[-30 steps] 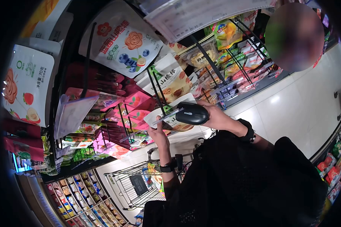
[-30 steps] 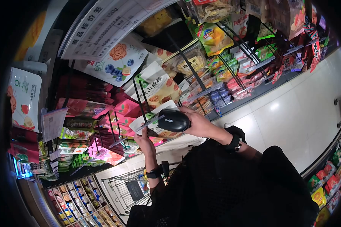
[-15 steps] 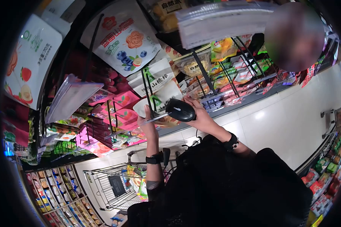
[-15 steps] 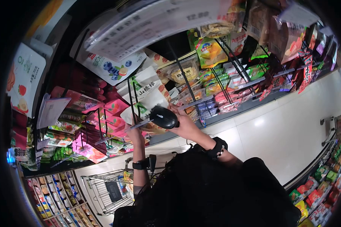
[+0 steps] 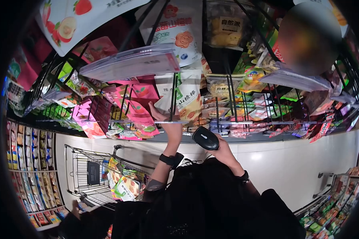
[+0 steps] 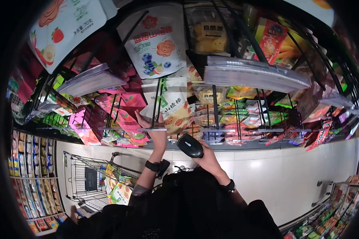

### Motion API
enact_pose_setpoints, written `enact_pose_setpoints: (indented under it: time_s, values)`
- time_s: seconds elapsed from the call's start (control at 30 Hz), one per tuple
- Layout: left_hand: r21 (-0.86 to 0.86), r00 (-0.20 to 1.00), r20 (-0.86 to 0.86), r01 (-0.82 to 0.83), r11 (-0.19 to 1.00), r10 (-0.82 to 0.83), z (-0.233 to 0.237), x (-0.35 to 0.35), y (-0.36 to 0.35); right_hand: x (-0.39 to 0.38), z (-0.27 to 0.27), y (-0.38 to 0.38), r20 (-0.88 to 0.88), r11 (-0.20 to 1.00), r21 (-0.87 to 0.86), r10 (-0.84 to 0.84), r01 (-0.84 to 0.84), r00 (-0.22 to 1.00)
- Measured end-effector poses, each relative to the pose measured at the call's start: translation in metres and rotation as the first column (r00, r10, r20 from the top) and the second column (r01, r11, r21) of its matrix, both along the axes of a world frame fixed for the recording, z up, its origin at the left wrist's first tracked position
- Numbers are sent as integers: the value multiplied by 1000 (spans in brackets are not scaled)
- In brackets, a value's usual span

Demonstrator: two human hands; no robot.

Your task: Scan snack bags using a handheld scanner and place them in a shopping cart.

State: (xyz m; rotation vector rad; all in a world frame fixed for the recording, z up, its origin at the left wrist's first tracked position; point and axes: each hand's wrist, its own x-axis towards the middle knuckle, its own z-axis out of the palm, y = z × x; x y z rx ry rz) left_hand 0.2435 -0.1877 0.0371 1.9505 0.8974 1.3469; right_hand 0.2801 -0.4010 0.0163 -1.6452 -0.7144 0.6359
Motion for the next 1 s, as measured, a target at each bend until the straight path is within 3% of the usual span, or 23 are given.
enact_pose_setpoints:
  time_s: [0.1,0.23,0.3,0.5,0.7,0.77,0.83,0.9,1.0]
  values:
    - [152,992,-120,-11,988,30,5,-9,-10,5,-2,-9,-11,998,-48,27,-27,1000]
    - [316,890,-456,136,939,24,-17,-14,-19,7,-8,-20,8,997,-56,52,-52,999]
    - [199,861,-505,182,963,-58,-33,-3,-19,8,-15,-27,-6,996,-63,64,-64,998]
    - [247,858,-514,170,954,-20,-23,25,-9,4,-11,-44,15,995,-68,74,-73,997]
    - [216,889,-437,251,944,-137,-23,28,6,-2,-27,-60,-80,991,-49,117,-121,990]
    - [235,892,-426,272,933,-153,-24,22,7,-5,-28,-61,-113,989,-61,127,-135,985]
    - [105,870,-434,307,946,-234,-27,12,3,-8,-26,-60,-172,983,-85,144,-160,975]
    - [141,879,-410,326,935,-244,-27,-5,-1,-10,-24,-56,-206,970,-114,188,-214,960]
    - [188,825,-544,300,935,-155,-41,-51,-12,-18,-23,-45,-240,959,-73,251,-275,938]
